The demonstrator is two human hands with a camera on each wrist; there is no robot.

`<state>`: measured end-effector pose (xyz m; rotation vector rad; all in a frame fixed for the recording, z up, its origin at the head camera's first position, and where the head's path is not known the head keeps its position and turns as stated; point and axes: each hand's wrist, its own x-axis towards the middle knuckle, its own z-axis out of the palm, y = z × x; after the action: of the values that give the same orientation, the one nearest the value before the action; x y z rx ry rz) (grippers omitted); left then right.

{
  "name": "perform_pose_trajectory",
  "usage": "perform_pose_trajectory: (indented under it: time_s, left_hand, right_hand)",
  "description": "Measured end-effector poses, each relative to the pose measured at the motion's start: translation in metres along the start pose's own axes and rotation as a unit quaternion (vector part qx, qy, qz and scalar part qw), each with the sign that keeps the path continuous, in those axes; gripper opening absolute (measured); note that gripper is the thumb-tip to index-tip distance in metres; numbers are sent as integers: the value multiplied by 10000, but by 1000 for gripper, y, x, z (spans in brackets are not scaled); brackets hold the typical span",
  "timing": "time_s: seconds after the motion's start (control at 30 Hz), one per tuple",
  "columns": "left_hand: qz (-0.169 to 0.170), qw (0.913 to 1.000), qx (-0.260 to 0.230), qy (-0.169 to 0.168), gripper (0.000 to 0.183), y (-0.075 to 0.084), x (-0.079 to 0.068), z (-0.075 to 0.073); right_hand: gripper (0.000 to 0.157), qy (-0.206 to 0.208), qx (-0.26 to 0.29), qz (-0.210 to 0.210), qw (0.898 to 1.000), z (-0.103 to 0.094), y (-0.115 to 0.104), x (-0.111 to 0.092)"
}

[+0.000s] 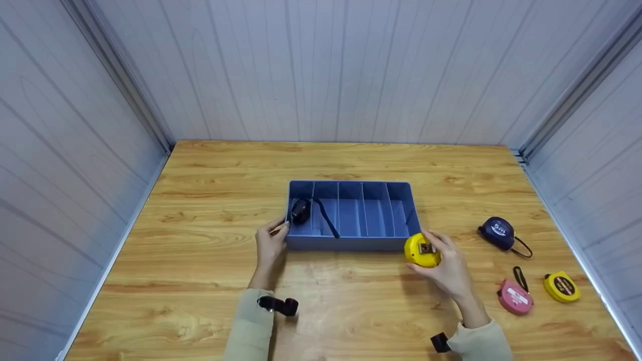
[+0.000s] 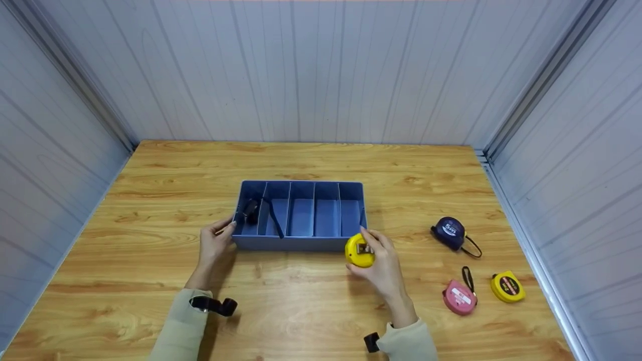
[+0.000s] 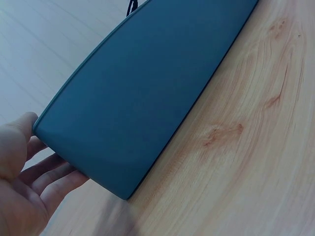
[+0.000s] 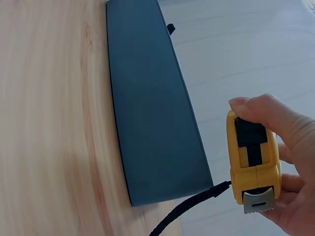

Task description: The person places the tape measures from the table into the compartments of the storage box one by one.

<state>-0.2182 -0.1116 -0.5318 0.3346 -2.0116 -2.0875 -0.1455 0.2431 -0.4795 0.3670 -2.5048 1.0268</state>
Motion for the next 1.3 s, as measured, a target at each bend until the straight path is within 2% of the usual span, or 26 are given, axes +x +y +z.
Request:
perform_pose_trajectory:
  time_s: [0.37,0.53,0.93,1.3]
  left_hand:
    - [88,9999,90,-45,27,1,-1,-1]
    - [23,9999,156,-63,27,5,-3,-1]
    - [-113,9999,-28,-60,28,1,-1,-1]
    - [-84,9998,-142,-86,28,1,-1,0]
  right_hand:
    - [76,-132,286,-256,9992,15,-8,10]
    - [76,-191,387,-295,9986,21,-12,15]
    - [76,-242,570,-379,9974,35,-19,25]
    - [74,-257,855,-410,9952,47,-27,35]
